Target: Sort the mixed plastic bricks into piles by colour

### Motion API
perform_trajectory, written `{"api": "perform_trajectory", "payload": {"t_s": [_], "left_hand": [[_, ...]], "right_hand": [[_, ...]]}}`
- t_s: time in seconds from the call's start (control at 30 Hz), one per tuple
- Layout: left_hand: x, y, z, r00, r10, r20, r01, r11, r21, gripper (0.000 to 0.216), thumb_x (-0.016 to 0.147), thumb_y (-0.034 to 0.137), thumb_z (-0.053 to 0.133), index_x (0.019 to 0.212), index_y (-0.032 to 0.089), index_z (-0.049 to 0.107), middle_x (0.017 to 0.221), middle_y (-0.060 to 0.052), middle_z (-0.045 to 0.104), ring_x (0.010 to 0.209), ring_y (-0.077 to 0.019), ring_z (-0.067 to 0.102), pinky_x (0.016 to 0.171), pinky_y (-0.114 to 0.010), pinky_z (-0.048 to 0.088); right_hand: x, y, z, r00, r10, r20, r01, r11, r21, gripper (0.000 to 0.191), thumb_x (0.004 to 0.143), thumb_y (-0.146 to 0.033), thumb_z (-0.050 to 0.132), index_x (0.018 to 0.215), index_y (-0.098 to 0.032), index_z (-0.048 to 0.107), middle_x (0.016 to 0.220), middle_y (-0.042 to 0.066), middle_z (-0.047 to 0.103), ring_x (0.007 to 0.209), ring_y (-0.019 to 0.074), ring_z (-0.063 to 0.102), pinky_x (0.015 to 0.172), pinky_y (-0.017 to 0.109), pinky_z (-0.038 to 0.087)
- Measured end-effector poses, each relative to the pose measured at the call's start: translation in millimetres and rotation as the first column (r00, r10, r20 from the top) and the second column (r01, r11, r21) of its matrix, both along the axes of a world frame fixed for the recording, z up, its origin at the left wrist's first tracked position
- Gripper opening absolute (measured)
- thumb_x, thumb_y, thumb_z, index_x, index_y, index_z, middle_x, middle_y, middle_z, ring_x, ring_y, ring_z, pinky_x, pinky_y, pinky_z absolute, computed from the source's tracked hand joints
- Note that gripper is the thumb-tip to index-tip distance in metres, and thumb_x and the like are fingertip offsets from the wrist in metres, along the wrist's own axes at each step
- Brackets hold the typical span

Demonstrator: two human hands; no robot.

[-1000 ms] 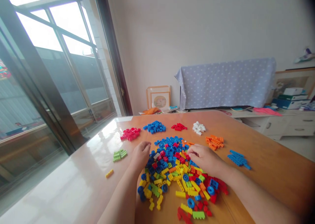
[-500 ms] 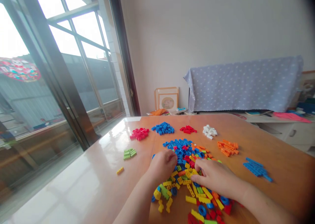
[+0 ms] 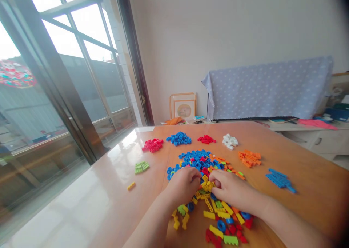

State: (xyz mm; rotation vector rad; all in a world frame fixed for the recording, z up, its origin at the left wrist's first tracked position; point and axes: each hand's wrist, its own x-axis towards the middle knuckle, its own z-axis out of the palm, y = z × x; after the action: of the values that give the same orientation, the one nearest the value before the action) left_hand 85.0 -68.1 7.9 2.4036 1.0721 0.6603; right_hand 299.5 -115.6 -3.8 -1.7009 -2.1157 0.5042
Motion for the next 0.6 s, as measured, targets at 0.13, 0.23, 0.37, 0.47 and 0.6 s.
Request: {"api": "perform_trajectory", "payload": {"t_s": [0.13, 0.23, 0.37, 0.47, 0.6], "left_hand": [[-1, 2, -1.4, 1.000, 0.003, 0.022, -0.003, 1.000, -0.021, 0.024, 0.080, 0.016, 0.051, 0.090, 0.024, 0.070, 0.091, -0.002, 0.072, 0.087, -0.0191, 0.062, 0.072, -0.024, 0.044], [2, -2, 3.2, 1.000, -0.028, 0.008, 0.029, 0.999, -0.020, 0.026, 0.079, 0.013, 0.051, 0.091, 0.023, 0.071, 0.088, -0.002, 0.071, 0.084, -0.0180, 0.062, 0.071, -0.024, 0.042], [7, -6, 8.0, 0.995, -0.103, -0.010, 0.104, 0.994, 0.021, 0.027, 0.077, 0.009, 0.051, 0.088, 0.023, 0.071, 0.083, -0.001, 0.070, 0.081, -0.0172, 0.060, 0.076, -0.025, 0.042], [9, -6, 6.0, 0.993, -0.114, 0.008, 0.114, 0.992, 0.049, 0.028, 0.077, 0.008, 0.052, 0.090, 0.023, 0.071, 0.085, -0.001, 0.070, 0.085, -0.0178, 0.060, 0.081, -0.026, 0.042], [11, -6, 0.9, 0.994, -0.107, -0.001, 0.107, 0.994, 0.034, 0.022, 0.076, 0.012, 0.058, 0.091, 0.023, 0.071, 0.087, -0.002, 0.069, 0.086, -0.0190, 0.060, 0.078, -0.027, 0.042]], "right_hand": [[1, 0, -0.2, 1.000, -0.015, -0.026, 0.016, 0.999, 0.035, 0.014, 0.076, -0.020, 0.060, 0.089, -0.025, 0.059, 0.079, -0.002, 0.062, 0.072, 0.0154, 0.053, 0.062, 0.026, 0.030], [1, 1, -0.4, 0.999, -0.007, -0.042, 0.010, 0.997, 0.074, 0.016, 0.075, -0.019, 0.060, 0.090, -0.025, 0.058, 0.085, -0.002, 0.062, 0.075, 0.0154, 0.054, 0.065, 0.026, 0.031], [-2, 2, 1.2, 0.999, 0.011, -0.051, -0.006, 0.996, 0.092, 0.013, 0.075, -0.016, 0.058, 0.085, -0.024, 0.054, 0.084, -0.002, 0.060, 0.076, 0.0151, 0.053, 0.067, 0.026, 0.032], [-4, 2, 2.1, 0.999, 0.018, -0.047, -0.014, 0.996, 0.093, 0.013, 0.075, -0.014, 0.056, 0.083, -0.024, 0.053, 0.084, -0.003, 0.059, 0.075, 0.0146, 0.052, 0.066, 0.026, 0.031], [-6, 2, 1.2, 0.999, 0.016, -0.043, -0.012, 0.995, 0.098, 0.010, 0.075, -0.015, 0.056, 0.080, -0.023, 0.052, 0.082, -0.002, 0.058, 0.073, 0.0145, 0.050, 0.063, 0.026, 0.030]]}}
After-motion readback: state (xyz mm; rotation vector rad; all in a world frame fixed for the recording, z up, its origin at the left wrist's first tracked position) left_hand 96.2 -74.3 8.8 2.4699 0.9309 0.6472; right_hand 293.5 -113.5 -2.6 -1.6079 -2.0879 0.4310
